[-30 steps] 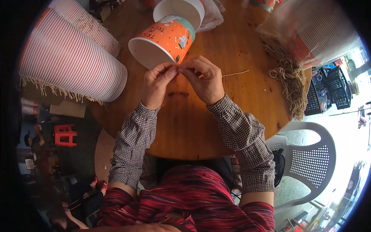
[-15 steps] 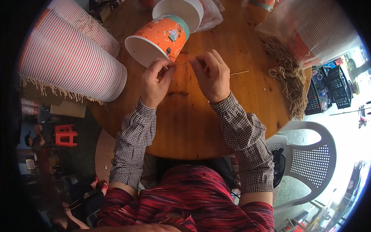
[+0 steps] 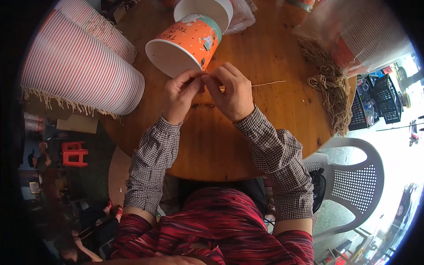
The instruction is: Assembling paper buckets by threading and tying strings through pre-punched holes.
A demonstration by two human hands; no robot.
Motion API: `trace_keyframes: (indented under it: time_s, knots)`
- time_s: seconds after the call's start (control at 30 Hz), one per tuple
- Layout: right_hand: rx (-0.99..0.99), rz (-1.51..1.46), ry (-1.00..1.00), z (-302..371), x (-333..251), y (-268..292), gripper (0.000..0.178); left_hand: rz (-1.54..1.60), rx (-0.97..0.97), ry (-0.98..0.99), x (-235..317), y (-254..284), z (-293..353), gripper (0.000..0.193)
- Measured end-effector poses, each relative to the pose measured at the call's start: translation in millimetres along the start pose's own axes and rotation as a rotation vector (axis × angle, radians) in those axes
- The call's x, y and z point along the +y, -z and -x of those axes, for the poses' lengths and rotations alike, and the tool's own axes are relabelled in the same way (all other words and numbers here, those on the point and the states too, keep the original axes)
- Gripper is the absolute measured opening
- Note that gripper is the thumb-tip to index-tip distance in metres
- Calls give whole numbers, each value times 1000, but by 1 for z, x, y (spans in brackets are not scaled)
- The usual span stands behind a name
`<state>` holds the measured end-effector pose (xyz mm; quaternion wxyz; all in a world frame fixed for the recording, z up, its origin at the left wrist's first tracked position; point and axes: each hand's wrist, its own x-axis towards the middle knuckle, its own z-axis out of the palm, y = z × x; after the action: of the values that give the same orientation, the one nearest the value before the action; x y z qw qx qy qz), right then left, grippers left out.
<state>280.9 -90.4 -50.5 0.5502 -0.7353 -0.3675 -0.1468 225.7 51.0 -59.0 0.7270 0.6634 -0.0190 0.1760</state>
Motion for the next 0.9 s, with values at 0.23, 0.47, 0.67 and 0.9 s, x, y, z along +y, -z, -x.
trace_keyframes:
  time_s: [0.23,0.47,0.67,0.9]
  knots:
    - [14,-62,-140,1,3,-3,18,-420,30,-271,-7,-5,1,10]
    - [-5,-133,-243,4,10,-2,19,-633,20,-368,-8,-3,-1,8]
    - [-89,-465,-425,-1,19,9,14,-161,40,-52,0,2,1,17]
    - [-81,-494,-348,2,22,-2,17,-147,8,-39,1,2,4,19]
